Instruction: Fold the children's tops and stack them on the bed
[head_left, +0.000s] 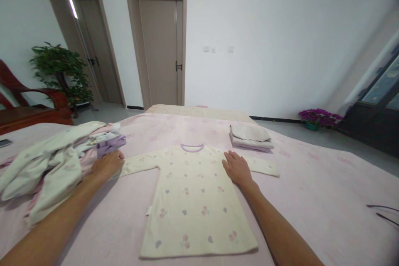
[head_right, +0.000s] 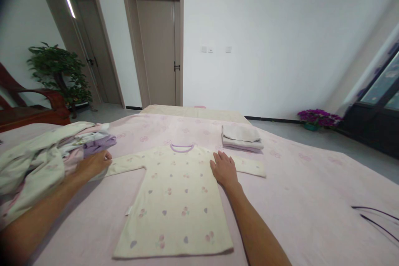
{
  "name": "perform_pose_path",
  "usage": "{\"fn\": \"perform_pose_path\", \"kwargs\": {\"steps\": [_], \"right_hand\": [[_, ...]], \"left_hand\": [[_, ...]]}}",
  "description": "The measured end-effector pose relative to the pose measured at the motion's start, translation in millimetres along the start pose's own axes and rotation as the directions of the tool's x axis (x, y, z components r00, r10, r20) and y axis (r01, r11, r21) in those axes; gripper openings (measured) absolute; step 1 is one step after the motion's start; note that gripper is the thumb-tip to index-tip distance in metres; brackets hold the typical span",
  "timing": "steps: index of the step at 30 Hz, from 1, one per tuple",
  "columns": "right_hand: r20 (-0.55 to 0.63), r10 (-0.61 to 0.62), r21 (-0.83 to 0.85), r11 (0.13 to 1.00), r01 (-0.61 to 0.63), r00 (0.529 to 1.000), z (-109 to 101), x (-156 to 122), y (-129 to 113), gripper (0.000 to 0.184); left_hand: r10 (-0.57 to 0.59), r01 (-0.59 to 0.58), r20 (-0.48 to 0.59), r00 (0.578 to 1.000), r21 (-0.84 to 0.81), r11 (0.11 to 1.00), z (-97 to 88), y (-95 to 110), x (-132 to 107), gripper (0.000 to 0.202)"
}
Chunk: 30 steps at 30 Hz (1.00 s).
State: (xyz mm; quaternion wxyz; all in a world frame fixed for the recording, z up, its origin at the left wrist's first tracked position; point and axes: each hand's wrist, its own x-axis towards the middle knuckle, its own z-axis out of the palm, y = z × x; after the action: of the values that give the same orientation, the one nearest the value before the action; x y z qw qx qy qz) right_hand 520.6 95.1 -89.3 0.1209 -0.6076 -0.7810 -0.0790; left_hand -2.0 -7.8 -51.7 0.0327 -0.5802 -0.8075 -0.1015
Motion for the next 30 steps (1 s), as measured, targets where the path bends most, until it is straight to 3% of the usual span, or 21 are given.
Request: {"fn": "perform_pose_path", "kwargs": {"steps": [2,4,8,12,14,19,26,30], "right_hand": [[-0.003,0.002,0.000,1.000,-0.002,1.000,0,0,0,0.049],[-0.002,0.003,-0.001,1.000,-0.003,1.000,0,1,-1,0.049],[0.003,0.003,0.000,1.000,-0.003,1.000,-1,1,-1,0.050],[0.006,0.008,-0.004,1.000,-0.008,1.000,-1,0,0,0.050],[0.008,0.006,-0.007,1.000,-0.006,1.000,-1,0,0,0.049],[0.008,0.002,-0.014,1.000,-0.002,1.000,-1,0,1,0.049],[0.010,0.000,-0.008,1.000,0.000,1.000,1,0,1,0.050],[0.012,0.000,-0.011,1.000,0.000,1.000,0,0,0,0.050]], "left_hand": [[0.051,-0.041,-0.116,0.992,0.086,0.995,-1.4,15,-5,0.026],[0.175,-0.161,-0.164,0.971,0.091,0.983,-0.4,38,-9,0.031],[0.472,-0.476,-0.064,0.879,-0.189,0.859,13.1,94,-8,0.039],[0.618,-0.588,0.079,0.782,-0.239,0.773,34.8,133,-8,0.055],[0.615,-0.588,0.128,0.778,-0.195,0.785,42.4,140,-9,0.061],[0.495,-0.484,0.183,0.850,-0.102,0.869,46.1,119,-8,0.066],[0.279,-0.280,0.179,0.944,-0.019,0.960,47.8,45,0,0.068],[0.113,-0.123,0.190,0.975,0.042,0.991,46.5,9,-1,0.068]]}}
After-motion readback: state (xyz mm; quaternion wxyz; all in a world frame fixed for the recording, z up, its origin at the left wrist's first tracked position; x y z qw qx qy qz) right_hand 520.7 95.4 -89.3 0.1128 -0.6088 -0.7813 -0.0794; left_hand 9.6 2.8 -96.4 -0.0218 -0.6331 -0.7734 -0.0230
